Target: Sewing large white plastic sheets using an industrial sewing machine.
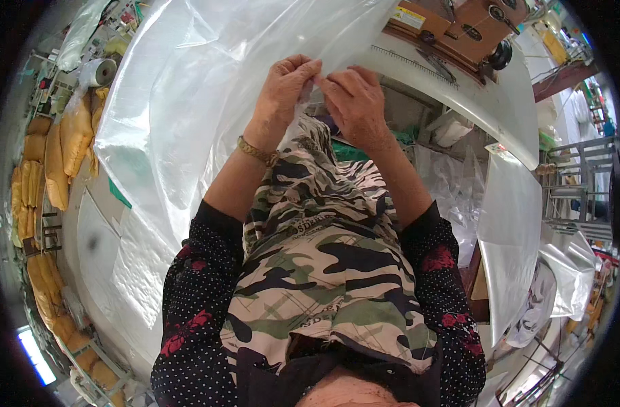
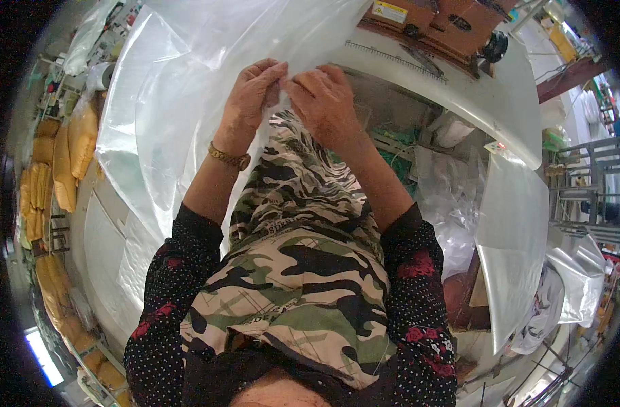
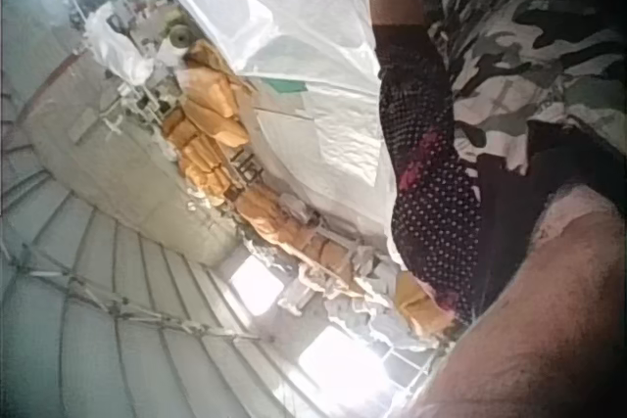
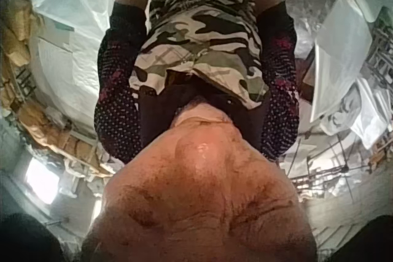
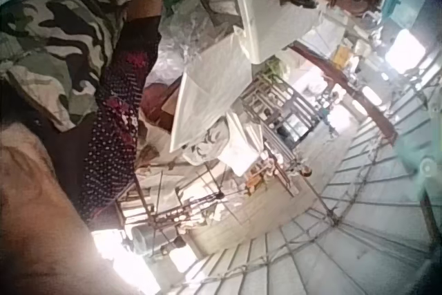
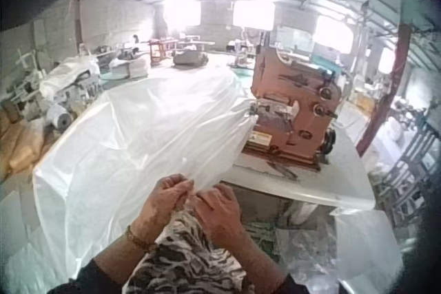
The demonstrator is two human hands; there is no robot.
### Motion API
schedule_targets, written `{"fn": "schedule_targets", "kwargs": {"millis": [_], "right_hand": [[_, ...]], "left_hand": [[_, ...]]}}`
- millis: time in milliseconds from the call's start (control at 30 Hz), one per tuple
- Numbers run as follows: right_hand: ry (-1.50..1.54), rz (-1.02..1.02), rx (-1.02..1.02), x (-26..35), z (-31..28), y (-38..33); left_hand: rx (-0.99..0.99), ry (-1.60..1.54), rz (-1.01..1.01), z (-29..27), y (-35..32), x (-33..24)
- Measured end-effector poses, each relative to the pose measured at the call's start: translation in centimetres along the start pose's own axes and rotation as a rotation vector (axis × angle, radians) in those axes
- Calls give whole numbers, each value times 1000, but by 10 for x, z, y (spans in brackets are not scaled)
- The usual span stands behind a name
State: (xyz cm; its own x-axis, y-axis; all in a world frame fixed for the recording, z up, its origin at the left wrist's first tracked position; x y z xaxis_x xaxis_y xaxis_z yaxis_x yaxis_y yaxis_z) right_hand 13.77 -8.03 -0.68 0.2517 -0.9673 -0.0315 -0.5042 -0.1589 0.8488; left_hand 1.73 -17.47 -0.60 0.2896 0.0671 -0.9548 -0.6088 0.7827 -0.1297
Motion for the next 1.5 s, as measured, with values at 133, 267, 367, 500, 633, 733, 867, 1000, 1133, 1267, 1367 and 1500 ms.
{"fn": "schedule_targets", "kwargs": {"millis": [133,267,367,500,633,733,867,1000,1133,1267,1367,1500], "right_hand": [[297,266,-207,-15,4,-15],[573,931,-701,-43,43,-4],[735,782,30,-42,81,70],[1042,339,-442,-56,124,53],[1164,489,-267,-19,165,-14],[1219,630,-116,-36,177,-87],[1317,478,231,-42,118,-84],[430,388,725,-67,21,-30],[46,-204,362,-70,-19,10],[34,-362,481,-66,-13,6],[129,-384,552,-64,-11,6],[102,-423,554,-62,-6,8]], "left_hand": [[-128,186,64,-9,1,-22],[-241,766,586,1,-5,-97],[-89,840,630,29,-11,-126],[125,1092,660,65,-16,-108],[126,1286,565,30,-11,-38],[-53,1194,616,23,-3,10],[-237,1011,620,1,3,51],[-274,762,440,4,0,64],[-76,315,65,5,4,72],[20,180,-98,5,1,66],[93,122,-123,4,-1,61],[128,101,-100,5,-5,59]]}}
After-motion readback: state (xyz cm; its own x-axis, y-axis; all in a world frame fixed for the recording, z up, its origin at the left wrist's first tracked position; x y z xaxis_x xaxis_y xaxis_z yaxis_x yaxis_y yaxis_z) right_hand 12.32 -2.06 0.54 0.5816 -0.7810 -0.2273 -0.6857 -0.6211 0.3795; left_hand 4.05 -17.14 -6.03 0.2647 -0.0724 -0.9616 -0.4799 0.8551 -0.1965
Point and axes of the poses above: each hand's wrist, its own y-axis towards the middle knuckle, its own z-axis out of the palm, x = y × z, the point moved 3 cm from there along y, towards the middle knuckle, and after that the axes turned 9 degrees about -z, right-handed, at the moved point
